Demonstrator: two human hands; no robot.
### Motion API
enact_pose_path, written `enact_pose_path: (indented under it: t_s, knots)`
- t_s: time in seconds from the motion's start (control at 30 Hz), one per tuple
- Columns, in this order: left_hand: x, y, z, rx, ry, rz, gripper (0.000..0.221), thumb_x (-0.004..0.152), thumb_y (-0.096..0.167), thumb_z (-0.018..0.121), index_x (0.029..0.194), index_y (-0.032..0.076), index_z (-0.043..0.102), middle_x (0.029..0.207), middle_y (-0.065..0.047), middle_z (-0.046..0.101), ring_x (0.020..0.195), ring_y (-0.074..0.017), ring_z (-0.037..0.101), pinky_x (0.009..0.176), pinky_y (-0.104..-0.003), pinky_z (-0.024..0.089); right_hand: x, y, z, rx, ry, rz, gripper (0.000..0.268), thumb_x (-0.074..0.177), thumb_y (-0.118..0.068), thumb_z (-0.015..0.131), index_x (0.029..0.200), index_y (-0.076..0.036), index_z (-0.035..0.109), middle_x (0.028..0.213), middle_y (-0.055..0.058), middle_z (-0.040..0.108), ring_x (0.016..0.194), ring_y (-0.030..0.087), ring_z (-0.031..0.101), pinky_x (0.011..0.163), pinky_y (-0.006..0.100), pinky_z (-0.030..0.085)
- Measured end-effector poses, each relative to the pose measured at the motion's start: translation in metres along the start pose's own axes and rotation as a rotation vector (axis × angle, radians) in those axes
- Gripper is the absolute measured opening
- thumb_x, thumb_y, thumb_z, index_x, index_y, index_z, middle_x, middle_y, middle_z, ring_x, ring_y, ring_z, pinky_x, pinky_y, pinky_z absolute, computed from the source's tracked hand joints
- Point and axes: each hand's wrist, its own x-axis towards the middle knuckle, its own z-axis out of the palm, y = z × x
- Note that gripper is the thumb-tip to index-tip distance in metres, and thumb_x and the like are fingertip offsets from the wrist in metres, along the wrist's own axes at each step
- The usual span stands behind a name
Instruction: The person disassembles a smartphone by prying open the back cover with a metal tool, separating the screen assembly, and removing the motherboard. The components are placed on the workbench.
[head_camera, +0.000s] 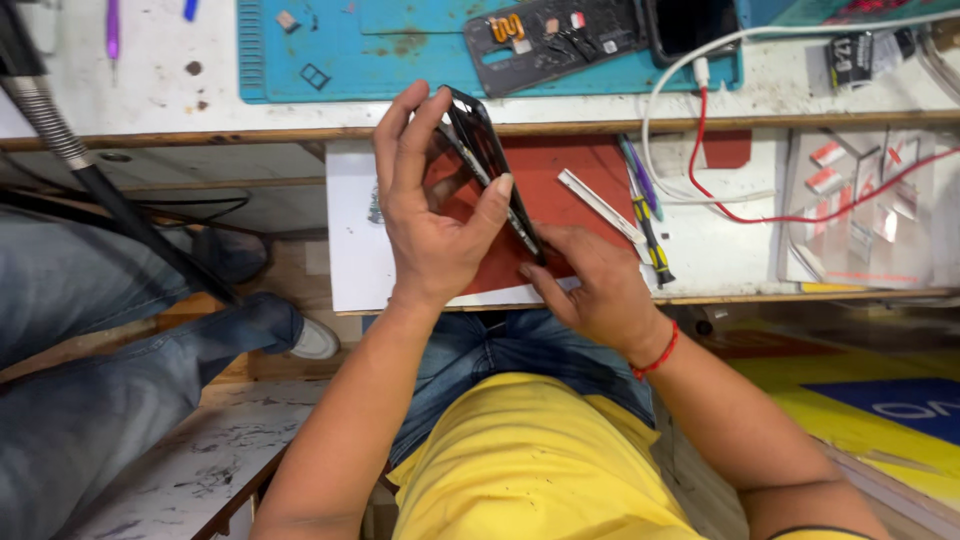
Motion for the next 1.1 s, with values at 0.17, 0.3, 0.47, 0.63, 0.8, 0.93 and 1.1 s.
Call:
enact_pose_path:
  t_s: [0.17,0.3,0.47,0.63,0.8,0.93,1.1]
  knots:
    - [-0.003,0.007,0.003,-0.098,0.086,-0.110,0.065,0.101,0.010,0.079,0.156,0.007,0.044,0.153,-0.011,0.035,0.133,-0.0213,0.055,0.107,-0.035,0.057,-0.004,-0.005,0.002,-0.013,0.088,-0.063,0.044,0.090,-0.009,0.081,0.128,0.001,0.061,0.112,0.019,0.071,0.094,0.032,0.074,0.080,0.035,0.061]
    - [-0.015,0.018,0.009,-0.187,0.113,-0.299,0.084,0.095,0.031,0.076,0.161,0.007,0.030,0.154,-0.015,0.030,0.130,-0.0313,0.050,0.105,-0.044,0.055,-0.008,-0.013,-0.008,-0.063,0.121,-0.156,0.040,0.090,-0.006,0.076,0.125,0.005,0.061,0.106,0.020,0.072,0.091,0.033,0.074,0.078,0.037,0.060]
    - [-0.038,0.015,0.018,0.415,-0.148,0.013,0.100,0.103,0.057,0.063,0.168,0.004,0.008,0.170,-0.029,0.004,0.164,-0.0478,0.008,0.134,-0.057,0.015,-0.013,-0.025,-0.032,-0.059,0.140,0.072,0.021,0.088,-0.008,0.073,0.107,0.001,0.070,0.079,0.014,0.071,0.064,0.026,0.071,0.063,0.033,0.055]
    - [-0.039,-0.010,0.015,0.468,-0.446,0.367,0.129,0.075,0.077,0.074,0.164,0.003,0.016,0.166,-0.025,0.025,0.157,-0.0479,0.018,0.131,-0.064,0.013,-0.018,-0.031,-0.041,0.197,0.110,0.280,0.022,0.097,-0.016,0.068,0.110,0.002,0.068,0.075,0.008,0.074,0.064,0.016,0.075,0.061,0.026,0.056]
    - [-0.031,-0.029,0.014,0.445,-0.410,0.419,0.124,0.064,0.070,0.083,0.157,0.002,0.037,0.148,-0.016,0.047,0.139,-0.0365,0.046,0.130,-0.058,0.031,-0.021,-0.025,-0.031,0.055,0.071,0.193,0.027,0.085,-0.022,0.077,0.093,0.002,0.067,0.070,0.012,0.067,0.059,0.019,0.062,0.060,0.032,0.051]
    - [-0.023,-0.030,0.006,0.291,-0.396,0.442,0.127,0.056,0.081,0.074,0.146,-0.004,0.047,0.135,-0.020,0.053,0.128,-0.0414,0.055,0.122,-0.057,0.043,-0.017,-0.006,-0.027,0.582,0.128,0.086,0.043,0.088,-0.023,0.085,0.115,0.001,0.061,0.105,0.009,0.065,0.097,0.017,0.062,0.090,0.029,0.053]
    - [-0.020,-0.024,-0.002,0.115,-0.495,0.338,0.120,0.065,0.089,0.064,0.140,-0.005,0.055,0.129,-0.018,0.058,0.115,-0.0346,0.062,0.100,-0.043,0.054,-0.006,0.014,-0.028,0.696,0.085,-0.082,0.050,0.079,-0.007,0.089,0.114,-0.004,0.054,0.118,0.009,0.053,0.108,0.017,0.056,0.099,0.029,0.050]
